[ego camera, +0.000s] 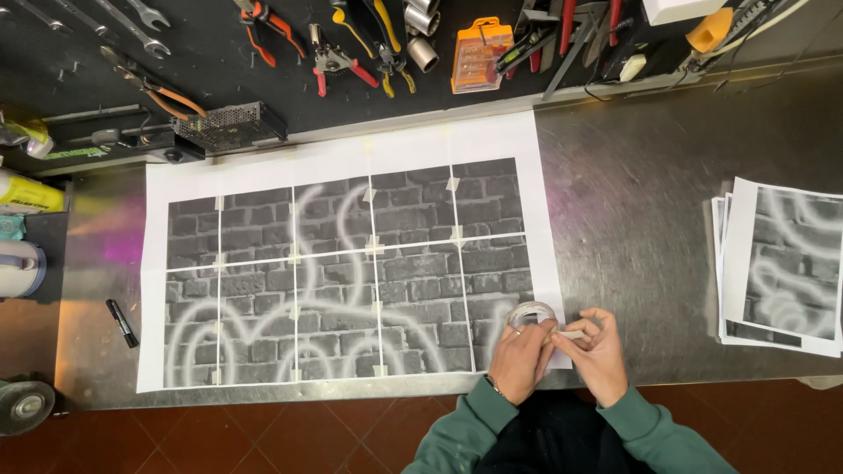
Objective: Arrange and secure small printed images onto a larger paper template using tape on a workshop table.
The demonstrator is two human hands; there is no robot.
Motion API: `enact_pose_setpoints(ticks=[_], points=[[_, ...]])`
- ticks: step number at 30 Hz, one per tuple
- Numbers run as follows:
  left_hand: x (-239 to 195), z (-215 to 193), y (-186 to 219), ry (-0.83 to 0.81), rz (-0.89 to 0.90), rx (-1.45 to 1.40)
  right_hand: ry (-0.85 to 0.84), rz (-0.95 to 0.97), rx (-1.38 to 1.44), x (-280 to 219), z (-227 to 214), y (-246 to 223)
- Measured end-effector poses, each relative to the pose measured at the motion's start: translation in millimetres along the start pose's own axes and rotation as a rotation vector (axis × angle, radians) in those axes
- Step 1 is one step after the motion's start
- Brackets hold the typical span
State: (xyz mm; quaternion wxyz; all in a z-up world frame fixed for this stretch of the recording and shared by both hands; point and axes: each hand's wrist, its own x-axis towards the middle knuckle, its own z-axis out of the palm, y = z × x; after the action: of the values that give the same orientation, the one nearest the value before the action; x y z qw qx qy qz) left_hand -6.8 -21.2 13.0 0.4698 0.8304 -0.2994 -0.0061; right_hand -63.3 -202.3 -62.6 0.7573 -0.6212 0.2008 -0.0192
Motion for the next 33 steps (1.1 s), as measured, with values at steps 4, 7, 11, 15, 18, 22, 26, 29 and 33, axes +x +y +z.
enact_pose_setpoints(ticks=[4, 7, 11, 15, 18, 22, 26, 29, 33], points=[[8, 6, 15, -0.006, -0.033, 0.003, 0.048, 0.066, -0.125, -3, -4, -19], [14, 19, 16, 0.003, -0.081, 0.004, 0.081, -0.023, -0.379, -8, 3, -50], [27, 40, 20, 0.026, -0.100, 0.026, 0.194, -0.201, -0.655, -9, -2, -68], [30, 88, 9, 0.006, 0.054, 0.151, 0.290, -0.010, -0.212, 8, -60, -3], [28, 107, 20, -0.074, 0.327, 0.268, 0.266, 0.195, 0.587, 46, -195, 135], [20, 158, -10, -0.194, 0.291, 0.325, 0.338, 0.003, 0.210, 34, -178, 18], [22, 199, -55, -0.353, 0.314, 0.495, 0.291, -0.132, -0.317, 35, -129, -54], [6, 201, -63, -0.297, 0.266, 0.504, 0.193, -0.147, -0.399, 37, -106, -53], [-11, 134, -45, -0.154, 0.198, 0.284, -0.004, -0.082, -0.357, 39, -85, -25]])
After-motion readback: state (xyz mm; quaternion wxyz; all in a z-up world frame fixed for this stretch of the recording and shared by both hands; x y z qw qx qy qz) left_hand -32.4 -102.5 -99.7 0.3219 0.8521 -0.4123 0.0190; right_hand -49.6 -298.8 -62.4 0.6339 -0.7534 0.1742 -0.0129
